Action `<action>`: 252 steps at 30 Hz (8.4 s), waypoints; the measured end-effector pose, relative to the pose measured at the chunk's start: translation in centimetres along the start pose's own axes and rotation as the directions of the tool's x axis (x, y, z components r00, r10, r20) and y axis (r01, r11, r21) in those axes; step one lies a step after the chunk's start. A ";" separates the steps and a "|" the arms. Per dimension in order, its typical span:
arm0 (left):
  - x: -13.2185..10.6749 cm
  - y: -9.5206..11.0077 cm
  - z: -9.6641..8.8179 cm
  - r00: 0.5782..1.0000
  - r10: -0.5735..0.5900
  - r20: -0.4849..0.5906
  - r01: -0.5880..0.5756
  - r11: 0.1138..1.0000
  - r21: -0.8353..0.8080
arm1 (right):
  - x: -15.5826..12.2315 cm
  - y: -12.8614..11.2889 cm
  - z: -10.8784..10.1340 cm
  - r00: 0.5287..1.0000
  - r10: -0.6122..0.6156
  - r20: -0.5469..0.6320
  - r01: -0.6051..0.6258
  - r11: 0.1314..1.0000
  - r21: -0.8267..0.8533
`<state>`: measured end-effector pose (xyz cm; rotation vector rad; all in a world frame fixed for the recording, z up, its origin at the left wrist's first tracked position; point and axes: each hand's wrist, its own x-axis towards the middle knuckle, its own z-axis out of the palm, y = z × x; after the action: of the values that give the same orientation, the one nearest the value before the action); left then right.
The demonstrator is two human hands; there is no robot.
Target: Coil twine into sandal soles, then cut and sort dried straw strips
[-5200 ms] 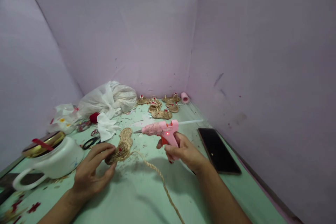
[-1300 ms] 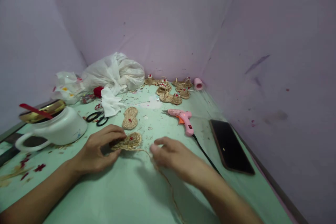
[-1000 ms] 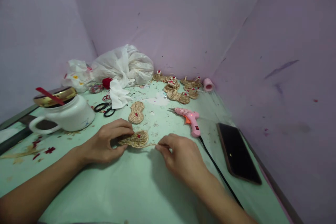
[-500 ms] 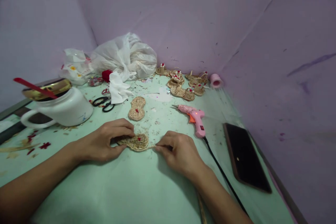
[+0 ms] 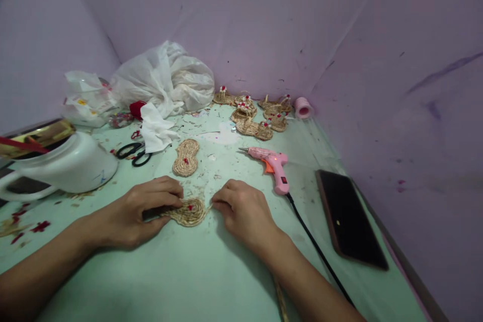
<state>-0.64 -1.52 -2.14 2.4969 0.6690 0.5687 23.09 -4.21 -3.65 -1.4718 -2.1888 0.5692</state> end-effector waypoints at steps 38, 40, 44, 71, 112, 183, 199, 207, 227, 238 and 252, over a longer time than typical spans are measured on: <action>0.6 -0.5 0.1 0.998 0.028 0.063 -0.025 0.998 -0.055 | 3.6 1.4 0.9 0.946 -0.323 -0.002 0.317 0.927 0.199; 0.7 -0.4 0.1 0.998 0.029 0.061 -0.026 0.998 -0.055 | 3.5 1.4 1.0 0.952 -0.306 0.002 0.300 0.935 0.187; 0.7 -0.2 0.1 0.997 0.031 0.073 -0.026 0.997 -0.071 | 3.4 1.5 1.0 0.964 -0.267 0.005 0.264 0.956 0.124; 0.1 0.7 1.2 0.999 0.027 -0.046 -0.020 0.989 0.147 | -1.0 -4.2 1.4 0.999 0.038 -0.020 -0.042 0.969 -0.243; 0.3 0.8 0.6 0.974 0.196 -0.111 -0.169 0.962 0.213 | 0.4 -0.2 -3.5 0.789 0.486 -0.377 -0.080 0.689 0.720; 1.5 2.5 1.2 0.547 -0.833 -0.090 0.050 0.140 -0.989 | 1.0 4.3 -5.8 0.626 0.703 -0.338 -0.767 0.634 -0.102; 1.3 2.6 -0.3 0.380 -0.910 -0.167 -0.126 0.128 -0.984 | 0.1 4.4 -5.8 0.682 0.727 -0.072 -0.729 0.685 0.008; 0.8 1.8 0.0 0.561 -0.824 -0.071 -0.019 0.073 -0.997 | -0.1 1.0 -5.0 0.803 0.586 0.104 -0.438 0.465 0.769; 0.9 0.8 1.0 0.681 -0.720 0.135 0.077 -0.113 -0.991 | -4.2 0.7 -3.4 0.974 0.223 -0.046 -0.171 0.849 0.499; 1.0 0.8 1.1 0.703 -0.696 0.146 0.121 -0.086 -0.989 | -4.3 0.7 -3.2 0.970 0.216 -0.108 -0.168 0.925 0.341; 1.0 0.7 1.2 0.711 -0.689 0.143 0.116 -0.087 -0.990 | -4.5 0.8 -2.8 0.951 0.257 -0.170 -0.197 0.931 0.308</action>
<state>0.95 -1.90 -2.44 0.6505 0.7733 0.9003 26.81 -7.88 -2.37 -1.5571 -1.7055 0.7407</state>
